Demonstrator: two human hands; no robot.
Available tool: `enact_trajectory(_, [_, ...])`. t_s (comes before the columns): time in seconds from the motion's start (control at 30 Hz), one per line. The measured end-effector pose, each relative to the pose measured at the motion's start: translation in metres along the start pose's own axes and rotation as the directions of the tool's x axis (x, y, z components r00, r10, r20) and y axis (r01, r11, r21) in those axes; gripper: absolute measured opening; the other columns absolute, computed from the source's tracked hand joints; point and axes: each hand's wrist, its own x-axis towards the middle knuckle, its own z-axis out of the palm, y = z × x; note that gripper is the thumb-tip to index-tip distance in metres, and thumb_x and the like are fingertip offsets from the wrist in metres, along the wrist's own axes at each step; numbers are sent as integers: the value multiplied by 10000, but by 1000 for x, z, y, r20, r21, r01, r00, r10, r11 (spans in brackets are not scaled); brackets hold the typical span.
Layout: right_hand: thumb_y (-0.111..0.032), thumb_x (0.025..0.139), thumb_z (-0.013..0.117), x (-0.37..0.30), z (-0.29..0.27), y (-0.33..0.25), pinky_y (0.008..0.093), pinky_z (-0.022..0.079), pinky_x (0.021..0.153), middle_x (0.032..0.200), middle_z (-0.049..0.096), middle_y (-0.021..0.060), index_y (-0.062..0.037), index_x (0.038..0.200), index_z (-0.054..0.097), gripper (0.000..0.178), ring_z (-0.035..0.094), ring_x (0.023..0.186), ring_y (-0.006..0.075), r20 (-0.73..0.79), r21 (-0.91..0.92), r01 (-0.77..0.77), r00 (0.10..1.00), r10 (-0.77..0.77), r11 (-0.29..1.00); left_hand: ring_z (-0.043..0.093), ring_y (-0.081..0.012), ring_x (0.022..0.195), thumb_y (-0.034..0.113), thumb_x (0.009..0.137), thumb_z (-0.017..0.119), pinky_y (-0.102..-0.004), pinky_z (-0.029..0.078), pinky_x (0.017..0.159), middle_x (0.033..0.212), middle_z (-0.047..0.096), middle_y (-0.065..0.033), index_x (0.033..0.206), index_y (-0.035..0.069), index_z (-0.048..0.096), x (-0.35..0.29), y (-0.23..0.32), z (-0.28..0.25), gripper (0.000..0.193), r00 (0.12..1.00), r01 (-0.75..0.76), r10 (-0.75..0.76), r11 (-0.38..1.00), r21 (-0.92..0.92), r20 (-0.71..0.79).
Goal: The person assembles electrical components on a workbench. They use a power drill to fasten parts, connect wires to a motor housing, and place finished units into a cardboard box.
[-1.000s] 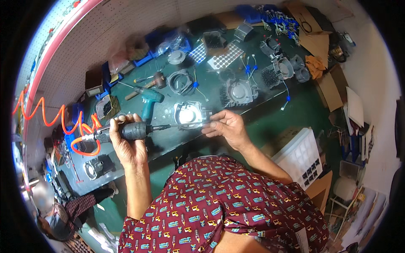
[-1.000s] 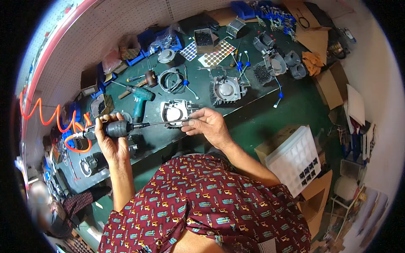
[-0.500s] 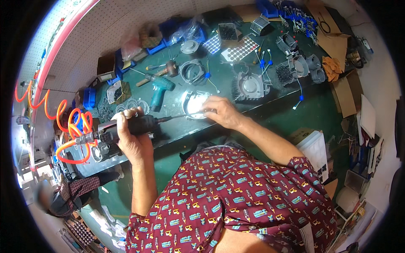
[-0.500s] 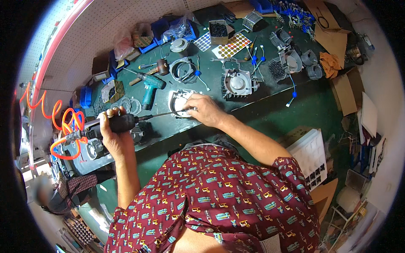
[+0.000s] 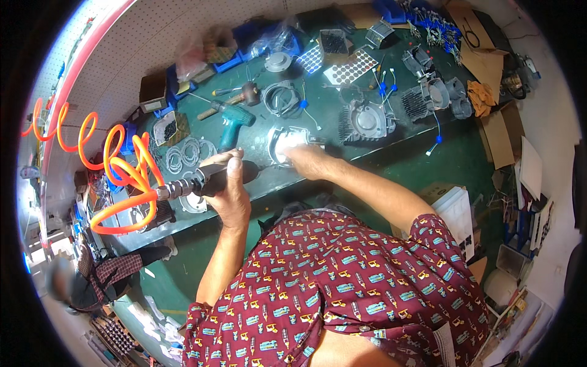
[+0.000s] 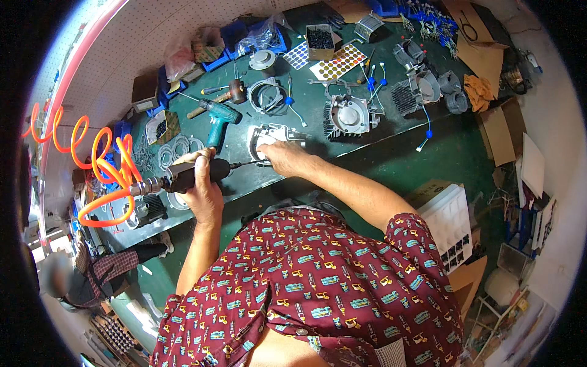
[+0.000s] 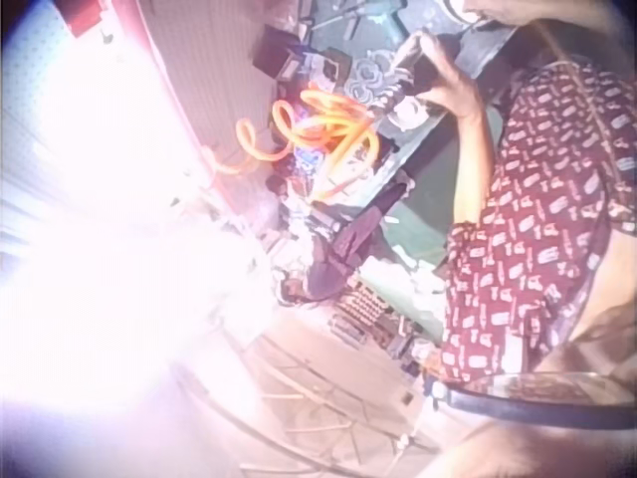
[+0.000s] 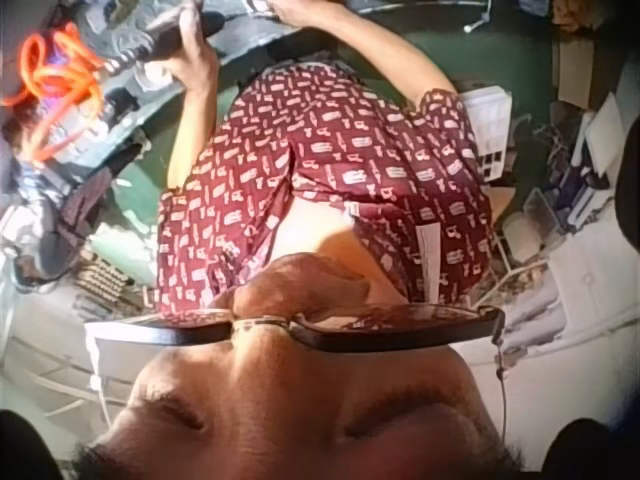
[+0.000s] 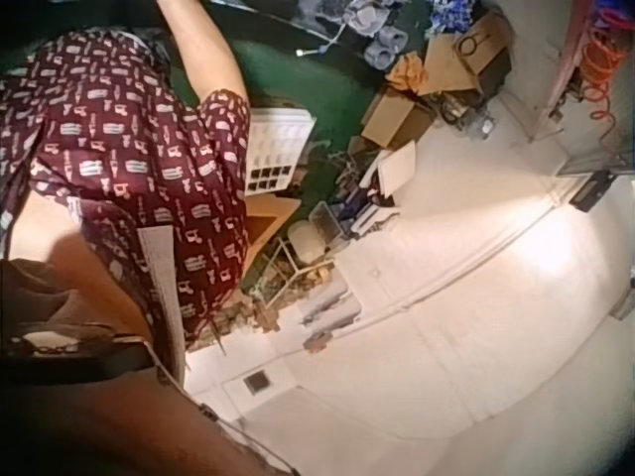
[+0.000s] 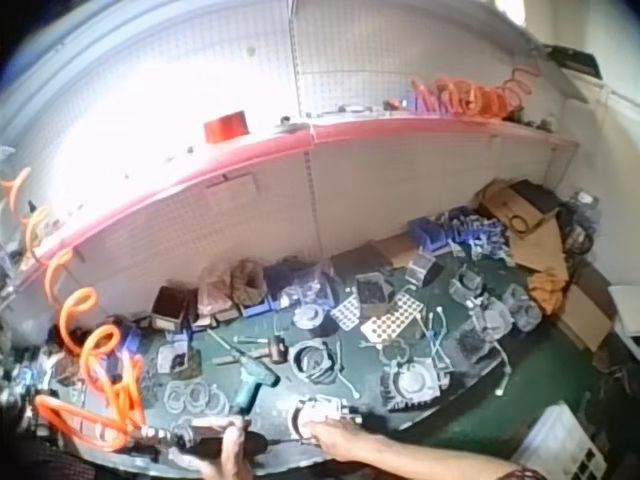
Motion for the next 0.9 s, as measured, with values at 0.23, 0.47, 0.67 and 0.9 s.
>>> enact_trajectory(0.23, [-2, 882, 520, 4, -4, -4, 513, 511, 932, 1224, 626, 279, -76, 1355, 525, 478, 607, 1143, 462, 129, -43, -72, 989, 77, 996, 676, -215, 956, -4, 891, 710, -360, 542, 895, 1007, 680, -128, 1054, 19, 562, 0, -1, 1, 222, 1000, 1, -1, 999, 46, 9])
enact_trajectory(0.47, [-6, 902, 505, 5, 1, 13, 547, 514, 854, 1053, 659, 310, -34, 1234, 550, 336, 627, 1038, 497, 53, 97, -4, 999, -1, 995, 698, -235, 934, 35, 934, 675, -408, 559, 918, 998, 659, -123, 1062, -10, 556, -5, -2, 2, 181, 998, -32, 18, 974, 224, 61])
enact_trajectory(0.67, [13, 879, 511, 12, 17, 29, 514, 529, 845, 1034, 681, 276, -16, 1222, 566, 348, 650, 1017, 467, -47, 148, 100, 994, -94, 984, 685, -247, 941, 9, 936, 655, -442, 563, 923, 990, 658, -145, 1053, -8, 551, -6, -1, 8, 158, 973, -169, 132, 967, 192, 188])
enact_trajectory(0.9, [-94, 864, 589, -1, 5, 26, 434, 511, 938, 1160, 673, 207, -20, 1220, 629, 365, 626, 1099, 354, -706, 24, 162, 701, -98, 987, 683, -250, 918, 41, 918, 686, -426, 556, 909, 978, 670, -151, 1051, -7, 557, -6, 3, 6, 191, 990, -78, 57, 983, 164, 131])
